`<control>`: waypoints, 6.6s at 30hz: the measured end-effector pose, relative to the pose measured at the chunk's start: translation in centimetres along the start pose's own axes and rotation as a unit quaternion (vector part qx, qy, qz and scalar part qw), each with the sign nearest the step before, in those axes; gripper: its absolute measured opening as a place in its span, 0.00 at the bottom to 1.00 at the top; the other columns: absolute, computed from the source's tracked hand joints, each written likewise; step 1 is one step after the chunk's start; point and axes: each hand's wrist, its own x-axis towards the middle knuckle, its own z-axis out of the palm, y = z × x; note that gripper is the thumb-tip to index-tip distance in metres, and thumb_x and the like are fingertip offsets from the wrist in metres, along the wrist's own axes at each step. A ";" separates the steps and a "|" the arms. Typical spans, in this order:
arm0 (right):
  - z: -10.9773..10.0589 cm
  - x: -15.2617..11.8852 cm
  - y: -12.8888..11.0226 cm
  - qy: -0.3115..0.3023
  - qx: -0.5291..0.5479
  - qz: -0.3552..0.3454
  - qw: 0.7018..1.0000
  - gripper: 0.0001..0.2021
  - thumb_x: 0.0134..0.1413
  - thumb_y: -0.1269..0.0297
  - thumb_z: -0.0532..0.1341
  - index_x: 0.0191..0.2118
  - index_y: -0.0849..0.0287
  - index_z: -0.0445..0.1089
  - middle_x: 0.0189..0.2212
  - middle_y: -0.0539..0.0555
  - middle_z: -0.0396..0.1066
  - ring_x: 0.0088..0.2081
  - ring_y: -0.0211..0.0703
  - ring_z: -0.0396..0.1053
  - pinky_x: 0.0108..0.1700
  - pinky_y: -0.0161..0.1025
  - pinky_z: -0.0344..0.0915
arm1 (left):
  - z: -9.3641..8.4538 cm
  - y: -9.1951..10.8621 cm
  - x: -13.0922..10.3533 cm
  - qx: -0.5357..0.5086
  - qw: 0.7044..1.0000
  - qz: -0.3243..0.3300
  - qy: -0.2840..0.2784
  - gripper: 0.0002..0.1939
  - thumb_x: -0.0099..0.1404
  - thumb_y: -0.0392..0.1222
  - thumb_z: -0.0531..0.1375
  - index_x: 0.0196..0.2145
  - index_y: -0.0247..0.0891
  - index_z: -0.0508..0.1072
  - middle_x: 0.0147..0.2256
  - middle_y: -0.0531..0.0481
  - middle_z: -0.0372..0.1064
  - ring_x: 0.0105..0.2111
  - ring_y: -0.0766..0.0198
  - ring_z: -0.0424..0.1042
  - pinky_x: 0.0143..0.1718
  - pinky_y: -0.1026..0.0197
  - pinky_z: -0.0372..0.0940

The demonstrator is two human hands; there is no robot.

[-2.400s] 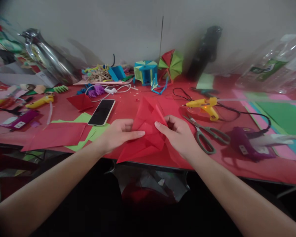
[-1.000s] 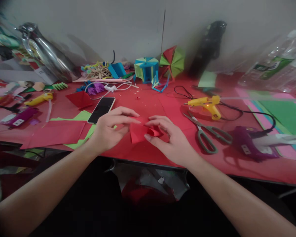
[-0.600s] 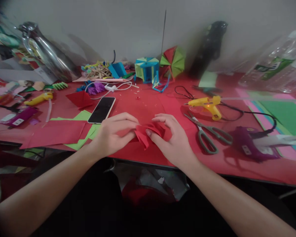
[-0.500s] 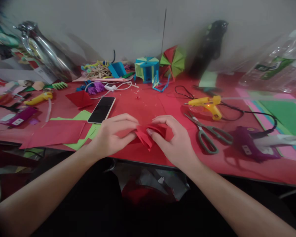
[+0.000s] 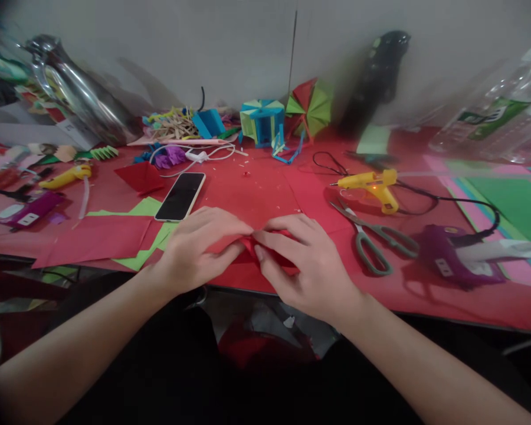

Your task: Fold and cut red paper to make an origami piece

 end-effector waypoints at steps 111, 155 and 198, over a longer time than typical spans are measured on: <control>-2.9 1.1 0.7 -0.097 0.057 0.189 0.976 0.09 0.56 0.60 0.67 0.42 0.54 0.75 0.33 0.49 0.76 0.30 0.39 0.69 0.32 0.37 0.65 | -0.9 0.2 0.9 -0.094 0.984 -0.152 -0.016 0.05 0.68 0.36 0.60 0.35 0.36 0.76 0.32 0.51 0.77 0.32 0.67 0.74 0.36 0.66 0.65; -1.1 0.8 5.1 0.090 0.331 0.377 0.860 0.18 0.40 0.57 0.75 0.40 0.52 0.76 0.35 0.51 0.75 0.40 0.44 0.74 0.48 0.45 0.73 | 0.3 -2.9 1.0 -0.268 0.877 -0.398 0.025 0.12 0.61 0.48 0.66 0.28 0.37 0.75 0.26 0.52 0.71 0.27 0.67 0.66 0.31 0.63 0.61; -1.7 0.9 3.9 0.113 -0.028 0.204 0.972 0.22 0.66 0.51 0.55 0.21 0.54 0.58 0.20 0.49 0.57 0.25 0.41 0.57 0.31 0.42 0.56 | 2.4 -1.4 1.2 -0.458 0.701 -0.544 0.053 0.11 0.57 0.45 0.68 0.25 0.36 0.74 0.26 0.51 0.72 0.27 0.67 0.69 0.29 0.64 0.60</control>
